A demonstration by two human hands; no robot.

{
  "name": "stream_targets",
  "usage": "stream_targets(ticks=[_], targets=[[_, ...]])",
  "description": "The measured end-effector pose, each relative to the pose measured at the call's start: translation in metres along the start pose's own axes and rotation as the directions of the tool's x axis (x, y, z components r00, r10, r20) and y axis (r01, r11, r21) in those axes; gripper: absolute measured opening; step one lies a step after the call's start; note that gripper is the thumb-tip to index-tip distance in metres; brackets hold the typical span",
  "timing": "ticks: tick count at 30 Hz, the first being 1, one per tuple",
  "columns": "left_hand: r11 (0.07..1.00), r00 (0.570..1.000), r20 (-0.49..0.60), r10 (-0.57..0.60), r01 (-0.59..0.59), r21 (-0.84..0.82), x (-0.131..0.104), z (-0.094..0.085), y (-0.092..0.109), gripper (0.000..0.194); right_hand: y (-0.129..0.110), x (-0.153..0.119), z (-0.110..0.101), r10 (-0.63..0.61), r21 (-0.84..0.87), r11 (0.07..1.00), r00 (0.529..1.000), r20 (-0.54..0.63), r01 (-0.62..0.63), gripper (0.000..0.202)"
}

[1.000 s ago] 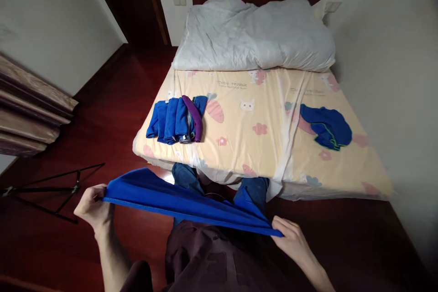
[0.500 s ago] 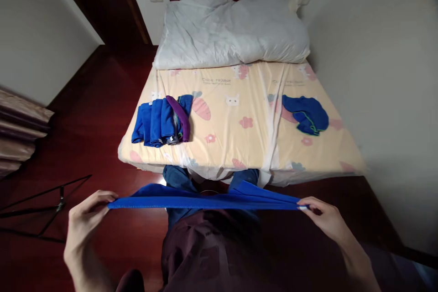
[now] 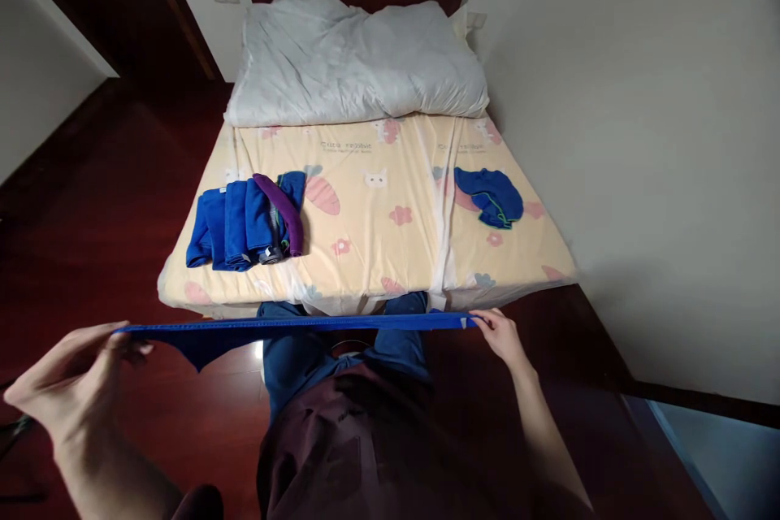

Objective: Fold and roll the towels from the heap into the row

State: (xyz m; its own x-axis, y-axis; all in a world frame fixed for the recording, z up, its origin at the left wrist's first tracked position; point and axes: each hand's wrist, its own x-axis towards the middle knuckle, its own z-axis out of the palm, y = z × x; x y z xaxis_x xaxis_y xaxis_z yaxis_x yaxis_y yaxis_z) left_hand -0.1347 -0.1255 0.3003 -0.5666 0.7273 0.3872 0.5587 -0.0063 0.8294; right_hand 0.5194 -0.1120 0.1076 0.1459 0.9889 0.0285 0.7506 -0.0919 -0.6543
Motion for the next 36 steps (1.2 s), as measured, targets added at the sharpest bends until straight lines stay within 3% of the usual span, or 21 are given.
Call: stream_targets(ticks=[4,7,11,15,19,22,25,28,31,36], targets=[[0.998,0.999,-0.038,-0.025,0.023,-0.052,0.003,-0.001,0.002,0.027,0.006,-0.014,0.030,0.155,0.156,0.974,0.985,0.075,-0.165,0.043],[0.997,0.998,-0.037,-0.050,0.048,-0.052,0.013,0.001,-0.004,0.031,0.004,-0.011,0.022,0.235,0.320,0.917,0.971,0.053,-0.239,0.043],[0.997,1.000,0.011,0.012,-0.011,-0.079,0.047,0.032,-0.009,0.030,-0.006,0.037,-0.024,0.262,0.540,0.833,0.946,-0.193,-0.121,0.048],[0.955,0.998,0.045,-0.033,0.045,-0.294,0.091,0.090,0.007,0.037,-0.027,0.110,-0.079,0.280,0.644,0.759,0.843,-0.459,0.099,0.057],[0.920,0.983,0.183,-0.016,0.086,-0.382,0.125,0.138,0.038,0.056,-0.054,0.157,-0.126,0.221,0.633,0.737,0.800,-0.557,0.237,0.051],[0.923,0.965,0.259,0.039,0.064,-0.379,0.138,0.157,0.052,0.062,-0.066,0.163,-0.151,0.188,0.603,0.746,0.780,-0.597,0.282,0.044],[0.924,0.945,0.317,0.074,0.055,-0.379,0.139,0.162,0.053,0.057,-0.064,0.150,-0.167,0.192,0.596,0.756,0.780,-0.596,0.270,0.042],[0.907,0.918,0.392,0.064,0.111,-0.407,0.131,0.156,0.046,0.051,-0.052,0.125,-0.179,0.199,0.606,0.773,0.834,-0.515,0.190,0.041],[0.911,0.861,0.509,0.021,0.193,-0.365,0.125,0.143,0.037,0.052,-0.035,0.102,-0.190,0.238,0.613,0.788,0.890,-0.389,0.058,0.045],[0.951,0.752,0.656,-0.065,0.246,-0.188,0.129,0.126,0.025,0.052,-0.015,0.081,-0.210,0.317,0.601,0.796,0.897,-0.307,-0.076,0.050]])
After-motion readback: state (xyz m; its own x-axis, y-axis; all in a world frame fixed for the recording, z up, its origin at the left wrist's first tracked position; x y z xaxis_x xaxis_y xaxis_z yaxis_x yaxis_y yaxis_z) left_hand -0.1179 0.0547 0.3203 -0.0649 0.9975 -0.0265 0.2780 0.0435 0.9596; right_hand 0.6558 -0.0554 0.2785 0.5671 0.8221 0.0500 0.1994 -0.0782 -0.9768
